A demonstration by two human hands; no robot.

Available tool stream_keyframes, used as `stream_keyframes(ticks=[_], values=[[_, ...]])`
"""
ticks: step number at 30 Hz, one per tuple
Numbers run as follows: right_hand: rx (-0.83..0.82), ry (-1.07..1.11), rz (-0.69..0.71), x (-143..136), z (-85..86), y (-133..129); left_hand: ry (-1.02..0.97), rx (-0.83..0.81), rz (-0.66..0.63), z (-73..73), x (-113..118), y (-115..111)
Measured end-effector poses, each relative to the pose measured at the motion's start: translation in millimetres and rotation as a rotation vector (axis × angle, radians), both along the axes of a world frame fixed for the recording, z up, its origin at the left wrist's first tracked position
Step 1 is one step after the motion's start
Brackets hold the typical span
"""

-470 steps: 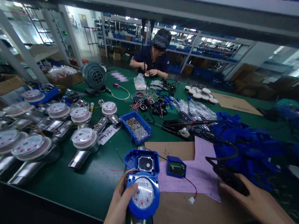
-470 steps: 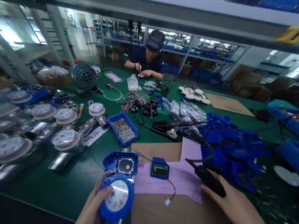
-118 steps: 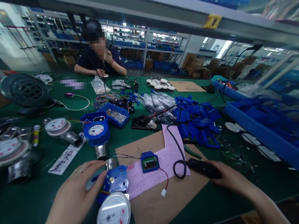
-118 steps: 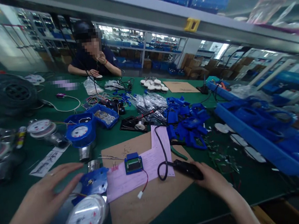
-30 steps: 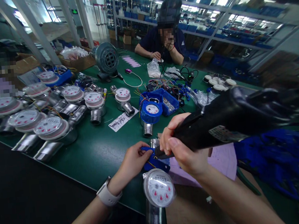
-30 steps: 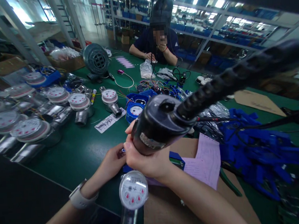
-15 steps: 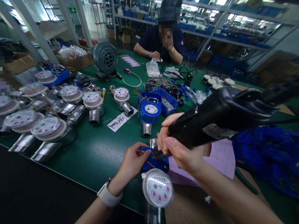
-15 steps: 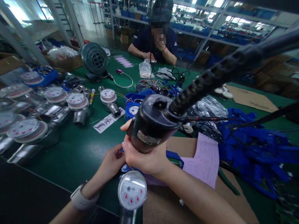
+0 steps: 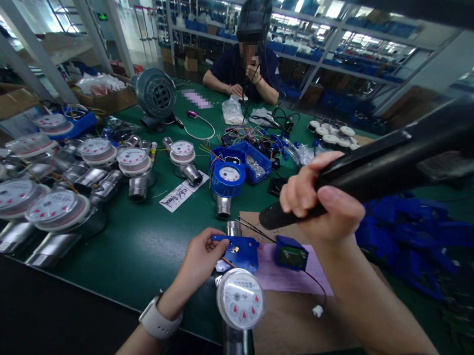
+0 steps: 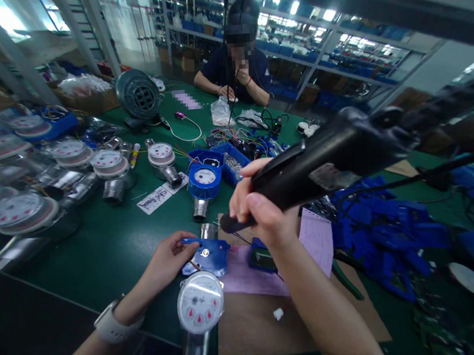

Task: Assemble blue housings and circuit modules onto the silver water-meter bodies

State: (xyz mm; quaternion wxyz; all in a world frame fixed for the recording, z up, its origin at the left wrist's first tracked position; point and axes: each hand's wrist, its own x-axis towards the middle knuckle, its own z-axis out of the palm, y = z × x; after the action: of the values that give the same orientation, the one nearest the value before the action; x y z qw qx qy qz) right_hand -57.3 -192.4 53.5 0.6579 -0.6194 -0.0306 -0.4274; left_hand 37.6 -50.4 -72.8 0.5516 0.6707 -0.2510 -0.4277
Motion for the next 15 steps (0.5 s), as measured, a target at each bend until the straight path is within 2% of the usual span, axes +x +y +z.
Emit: stream_keyframes(ticks=[2,5,8,10,13,15], values=[[-0.011,0.030,-0.146,-4,-6.5,-17,-0.016,0.006,-0.008,1.1,-1,1],[0.000,0.132,-0.297,-10,-30.8,-38,-0.027,0.012,-0.009,3.2,-3,1],[0.029,0.193,-0.387,-16,-55.6,-47,-0.015,-0.012,-0.026,4.0,-5,0],[0.043,0.208,-0.419,-20,-65.7,-49,0.016,-0.031,-0.048,2.8,-6,-1],[0.054,0.211,-0.432,-23,-69.2,-48,0.000,-0.010,-0.063,0.3,-5,0],[0.055,0.195,-0.435,-25,-63.9,-46,-0.125,0.010,-0.034,1.0,-3,2]])
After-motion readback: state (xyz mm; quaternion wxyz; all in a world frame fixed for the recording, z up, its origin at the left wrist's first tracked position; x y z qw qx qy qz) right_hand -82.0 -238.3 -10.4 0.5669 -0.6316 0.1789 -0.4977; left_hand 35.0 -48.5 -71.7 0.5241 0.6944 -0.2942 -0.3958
